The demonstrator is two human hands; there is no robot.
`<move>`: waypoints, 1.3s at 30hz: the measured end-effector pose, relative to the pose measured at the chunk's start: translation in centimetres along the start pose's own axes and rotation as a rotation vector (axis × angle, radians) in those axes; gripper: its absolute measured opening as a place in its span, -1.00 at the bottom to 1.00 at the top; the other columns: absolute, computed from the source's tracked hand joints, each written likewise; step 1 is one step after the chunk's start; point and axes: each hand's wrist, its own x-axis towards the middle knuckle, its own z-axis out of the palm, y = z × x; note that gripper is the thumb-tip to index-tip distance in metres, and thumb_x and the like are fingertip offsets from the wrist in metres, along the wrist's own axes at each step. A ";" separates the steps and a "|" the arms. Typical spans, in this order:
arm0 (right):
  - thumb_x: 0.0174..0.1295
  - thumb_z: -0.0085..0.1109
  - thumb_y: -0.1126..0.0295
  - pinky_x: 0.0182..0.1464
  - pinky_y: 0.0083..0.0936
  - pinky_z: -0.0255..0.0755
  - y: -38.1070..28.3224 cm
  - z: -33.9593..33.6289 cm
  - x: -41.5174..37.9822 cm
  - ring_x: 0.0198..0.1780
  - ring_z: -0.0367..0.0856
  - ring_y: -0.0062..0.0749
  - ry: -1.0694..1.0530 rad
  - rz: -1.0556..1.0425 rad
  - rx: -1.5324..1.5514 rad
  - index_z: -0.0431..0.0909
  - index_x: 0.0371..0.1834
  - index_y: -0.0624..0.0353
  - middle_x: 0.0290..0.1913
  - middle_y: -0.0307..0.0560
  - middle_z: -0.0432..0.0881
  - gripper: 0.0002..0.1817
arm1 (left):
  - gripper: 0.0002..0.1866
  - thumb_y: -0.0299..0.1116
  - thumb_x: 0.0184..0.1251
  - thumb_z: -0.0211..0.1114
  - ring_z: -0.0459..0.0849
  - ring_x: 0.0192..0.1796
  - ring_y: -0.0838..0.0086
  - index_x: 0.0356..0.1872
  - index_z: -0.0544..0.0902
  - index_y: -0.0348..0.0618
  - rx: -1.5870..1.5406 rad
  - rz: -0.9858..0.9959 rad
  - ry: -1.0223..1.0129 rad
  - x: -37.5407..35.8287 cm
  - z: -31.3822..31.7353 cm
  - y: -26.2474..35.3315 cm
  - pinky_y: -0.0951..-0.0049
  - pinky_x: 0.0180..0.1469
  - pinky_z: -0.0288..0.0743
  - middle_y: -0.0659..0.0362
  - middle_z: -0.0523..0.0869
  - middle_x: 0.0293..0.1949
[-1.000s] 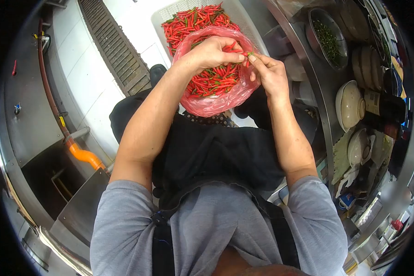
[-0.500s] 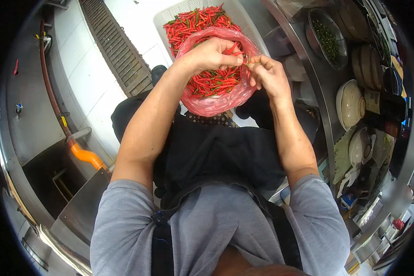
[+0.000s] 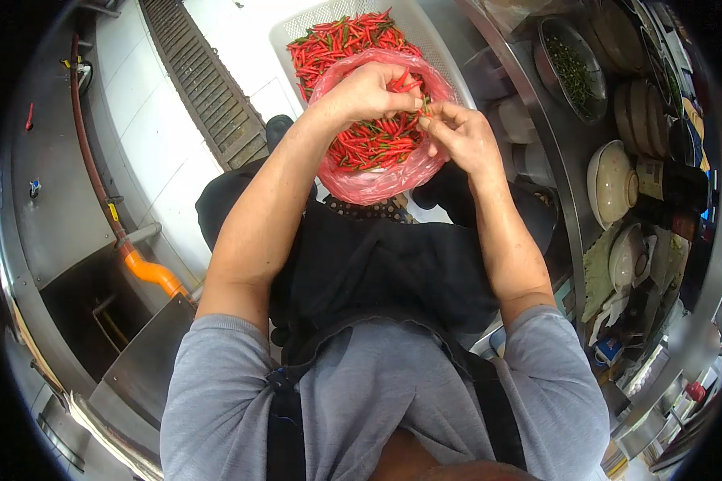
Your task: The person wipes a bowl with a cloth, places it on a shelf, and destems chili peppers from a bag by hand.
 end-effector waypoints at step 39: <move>0.37 0.18 0.33 -0.54 -0.71 0.29 0.6 0.3 0.6 -0.61 0.47 -0.67 0.226 -0.037 0.456 0.60 -0.08 0.30 -0.43 -0.18 0.66 -0.76 | -0.89 -0.40 0.35 0.24 0.67 -0.34 0.51 -0.19 0.57 -0.17 -0.454 -0.109 0.041 0.0 1.7 -1.0 0.56 -0.37 0.47 0.17 0.69 -0.29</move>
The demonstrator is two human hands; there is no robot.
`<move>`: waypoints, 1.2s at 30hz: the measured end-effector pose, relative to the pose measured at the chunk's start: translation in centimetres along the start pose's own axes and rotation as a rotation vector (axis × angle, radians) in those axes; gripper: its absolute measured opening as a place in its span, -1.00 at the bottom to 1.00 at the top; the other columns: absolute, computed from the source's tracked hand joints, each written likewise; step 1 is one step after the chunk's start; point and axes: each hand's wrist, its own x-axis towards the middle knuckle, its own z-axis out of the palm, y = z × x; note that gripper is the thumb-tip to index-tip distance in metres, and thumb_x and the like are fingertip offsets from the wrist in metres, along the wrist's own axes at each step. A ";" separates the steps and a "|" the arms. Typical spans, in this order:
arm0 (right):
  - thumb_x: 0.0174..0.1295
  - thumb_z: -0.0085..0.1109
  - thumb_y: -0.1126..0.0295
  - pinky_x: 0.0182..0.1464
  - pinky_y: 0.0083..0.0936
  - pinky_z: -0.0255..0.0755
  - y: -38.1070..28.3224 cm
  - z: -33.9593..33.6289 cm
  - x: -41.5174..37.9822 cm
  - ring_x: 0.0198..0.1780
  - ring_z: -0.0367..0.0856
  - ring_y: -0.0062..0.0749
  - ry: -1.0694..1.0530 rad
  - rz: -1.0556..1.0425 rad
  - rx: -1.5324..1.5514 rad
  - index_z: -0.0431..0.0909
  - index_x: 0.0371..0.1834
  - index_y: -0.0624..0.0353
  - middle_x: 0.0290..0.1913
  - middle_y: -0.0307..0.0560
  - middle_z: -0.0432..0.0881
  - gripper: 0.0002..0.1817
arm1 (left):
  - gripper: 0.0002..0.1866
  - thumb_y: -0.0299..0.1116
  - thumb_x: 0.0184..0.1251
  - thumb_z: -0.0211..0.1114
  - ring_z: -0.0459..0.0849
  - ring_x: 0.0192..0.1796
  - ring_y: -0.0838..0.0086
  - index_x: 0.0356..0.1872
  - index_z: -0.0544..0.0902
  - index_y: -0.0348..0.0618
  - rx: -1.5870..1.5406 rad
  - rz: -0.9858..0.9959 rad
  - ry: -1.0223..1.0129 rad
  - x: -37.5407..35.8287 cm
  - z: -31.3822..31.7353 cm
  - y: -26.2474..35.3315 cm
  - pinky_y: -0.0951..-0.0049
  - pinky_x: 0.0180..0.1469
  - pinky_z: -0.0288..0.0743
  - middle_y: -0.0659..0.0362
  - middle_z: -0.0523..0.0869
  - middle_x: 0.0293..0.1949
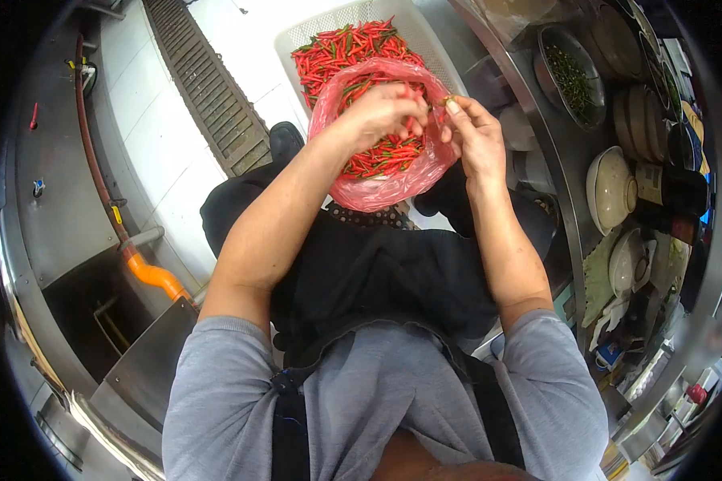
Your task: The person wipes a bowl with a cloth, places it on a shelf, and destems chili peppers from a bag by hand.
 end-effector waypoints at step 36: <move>0.39 0.14 0.34 -0.66 -0.77 0.20 0.3 -2.4 0.4 -0.63 0.46 -0.69 -0.140 -0.002 0.308 0.53 -0.32 0.21 -0.48 -0.20 0.62 -0.82 | -0.76 -0.16 0.33 0.38 0.41 -0.57 0.75 -0.26 0.64 -0.12 0.182 -0.005 -0.112 -0.2 0.9 0.0 0.69 -0.55 0.19 0.37 0.55 -0.56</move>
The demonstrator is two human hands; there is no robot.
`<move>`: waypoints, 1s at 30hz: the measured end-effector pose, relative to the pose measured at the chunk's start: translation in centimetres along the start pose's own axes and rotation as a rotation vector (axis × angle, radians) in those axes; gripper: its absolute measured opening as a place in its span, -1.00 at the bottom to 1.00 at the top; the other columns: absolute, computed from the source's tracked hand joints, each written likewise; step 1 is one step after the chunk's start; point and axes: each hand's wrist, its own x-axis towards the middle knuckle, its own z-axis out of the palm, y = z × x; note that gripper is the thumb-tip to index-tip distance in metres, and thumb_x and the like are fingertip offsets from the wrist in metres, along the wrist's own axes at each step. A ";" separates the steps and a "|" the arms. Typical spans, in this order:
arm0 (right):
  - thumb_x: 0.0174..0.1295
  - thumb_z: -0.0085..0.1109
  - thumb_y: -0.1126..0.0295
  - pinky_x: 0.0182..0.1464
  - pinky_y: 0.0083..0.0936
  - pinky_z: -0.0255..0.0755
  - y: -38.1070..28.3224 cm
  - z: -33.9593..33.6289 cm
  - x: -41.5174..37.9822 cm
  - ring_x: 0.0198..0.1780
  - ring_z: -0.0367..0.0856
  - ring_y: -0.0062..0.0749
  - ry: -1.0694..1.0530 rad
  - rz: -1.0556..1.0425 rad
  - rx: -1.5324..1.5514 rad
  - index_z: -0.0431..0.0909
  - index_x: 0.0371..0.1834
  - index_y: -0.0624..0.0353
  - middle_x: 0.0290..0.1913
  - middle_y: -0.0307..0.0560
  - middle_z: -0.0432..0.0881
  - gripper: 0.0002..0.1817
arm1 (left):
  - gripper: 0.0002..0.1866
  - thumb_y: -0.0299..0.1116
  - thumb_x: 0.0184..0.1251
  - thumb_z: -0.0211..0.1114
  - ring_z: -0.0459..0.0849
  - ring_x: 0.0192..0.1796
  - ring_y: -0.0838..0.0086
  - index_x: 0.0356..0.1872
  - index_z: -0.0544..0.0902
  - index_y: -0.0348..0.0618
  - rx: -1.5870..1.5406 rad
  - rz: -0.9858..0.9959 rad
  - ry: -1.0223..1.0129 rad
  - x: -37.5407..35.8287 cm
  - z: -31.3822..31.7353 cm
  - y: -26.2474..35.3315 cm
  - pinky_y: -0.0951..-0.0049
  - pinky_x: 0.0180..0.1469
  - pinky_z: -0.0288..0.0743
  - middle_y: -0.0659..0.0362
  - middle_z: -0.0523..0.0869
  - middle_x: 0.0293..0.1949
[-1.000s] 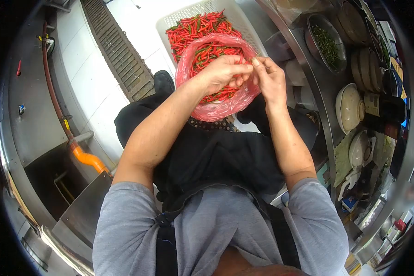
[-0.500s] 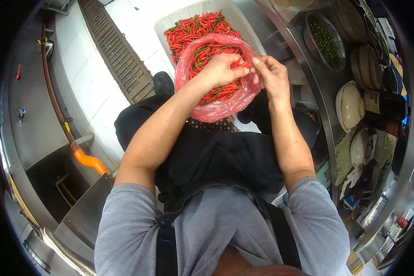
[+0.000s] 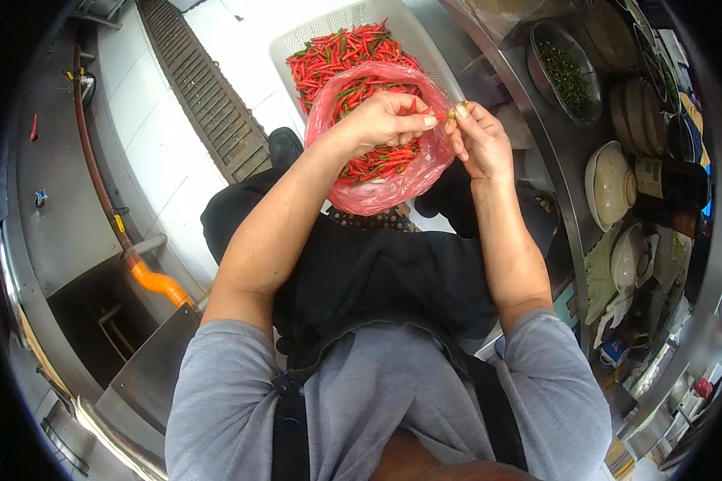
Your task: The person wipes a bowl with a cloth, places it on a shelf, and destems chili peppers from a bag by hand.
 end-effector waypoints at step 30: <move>0.23 0.31 0.42 -0.44 -0.67 0.34 -18.2 -6.3 -0.2 -0.46 0.56 -0.62 0.736 -0.755 -0.841 0.66 -0.07 0.31 -0.32 -0.08 0.72 -0.74 | -0.67 -0.15 0.23 0.28 0.75 -0.11 0.20 -0.12 0.73 -0.15 0.937 0.399 0.781 -1.8 -8.3 5.1 0.26 0.05 0.57 -0.01 0.77 -0.20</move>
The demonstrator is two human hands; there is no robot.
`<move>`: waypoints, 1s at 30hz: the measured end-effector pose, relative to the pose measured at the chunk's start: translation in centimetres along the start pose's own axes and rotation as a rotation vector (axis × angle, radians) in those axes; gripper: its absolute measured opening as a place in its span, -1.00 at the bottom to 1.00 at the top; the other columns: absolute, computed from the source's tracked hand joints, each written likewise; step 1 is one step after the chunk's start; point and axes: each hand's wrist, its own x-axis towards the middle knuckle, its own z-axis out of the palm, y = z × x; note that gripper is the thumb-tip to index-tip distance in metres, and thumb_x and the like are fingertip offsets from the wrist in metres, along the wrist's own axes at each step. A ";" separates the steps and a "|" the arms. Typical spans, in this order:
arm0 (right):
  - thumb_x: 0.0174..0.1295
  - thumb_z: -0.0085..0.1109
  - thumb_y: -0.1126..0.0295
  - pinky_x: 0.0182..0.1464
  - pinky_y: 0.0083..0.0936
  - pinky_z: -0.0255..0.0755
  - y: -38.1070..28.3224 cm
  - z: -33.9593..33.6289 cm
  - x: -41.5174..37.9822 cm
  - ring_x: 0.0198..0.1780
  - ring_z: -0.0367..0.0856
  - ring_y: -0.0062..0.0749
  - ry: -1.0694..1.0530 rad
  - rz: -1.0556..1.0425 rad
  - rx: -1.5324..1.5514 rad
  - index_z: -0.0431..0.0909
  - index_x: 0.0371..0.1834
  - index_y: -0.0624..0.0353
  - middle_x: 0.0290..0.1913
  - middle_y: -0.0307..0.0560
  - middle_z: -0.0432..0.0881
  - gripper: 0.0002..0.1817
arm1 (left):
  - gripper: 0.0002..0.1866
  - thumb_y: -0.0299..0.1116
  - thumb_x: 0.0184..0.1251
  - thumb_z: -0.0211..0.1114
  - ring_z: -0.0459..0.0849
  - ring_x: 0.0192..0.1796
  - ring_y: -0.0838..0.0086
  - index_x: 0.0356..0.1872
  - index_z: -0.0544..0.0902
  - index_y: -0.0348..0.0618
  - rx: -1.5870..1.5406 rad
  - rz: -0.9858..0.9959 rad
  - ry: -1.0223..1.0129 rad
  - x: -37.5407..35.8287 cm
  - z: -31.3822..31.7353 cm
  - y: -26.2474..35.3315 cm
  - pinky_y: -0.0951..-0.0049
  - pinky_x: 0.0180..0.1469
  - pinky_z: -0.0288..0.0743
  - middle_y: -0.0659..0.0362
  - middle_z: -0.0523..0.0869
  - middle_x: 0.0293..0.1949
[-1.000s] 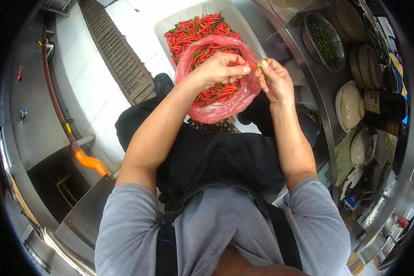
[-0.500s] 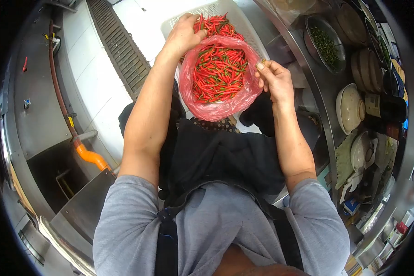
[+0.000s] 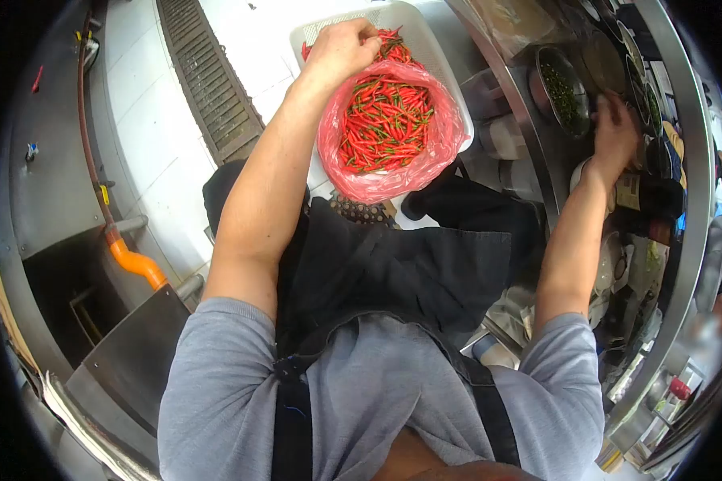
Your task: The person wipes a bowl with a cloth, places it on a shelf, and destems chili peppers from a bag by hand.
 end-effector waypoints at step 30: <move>0.22 0.30 0.38 -0.51 -0.64 0.37 0.8 12.8 -15.9 -0.52 0.61 -0.60 -0.980 0.423 0.057 0.67 -0.23 0.32 -0.48 -0.20 0.68 -0.80 | -0.73 -0.25 0.22 0.29 0.76 -0.12 0.29 -0.14 0.71 -0.17 -0.057 0.033 -0.096 -1.9 0.0 0.4 0.33 -0.02 0.59 0.04 0.78 -0.22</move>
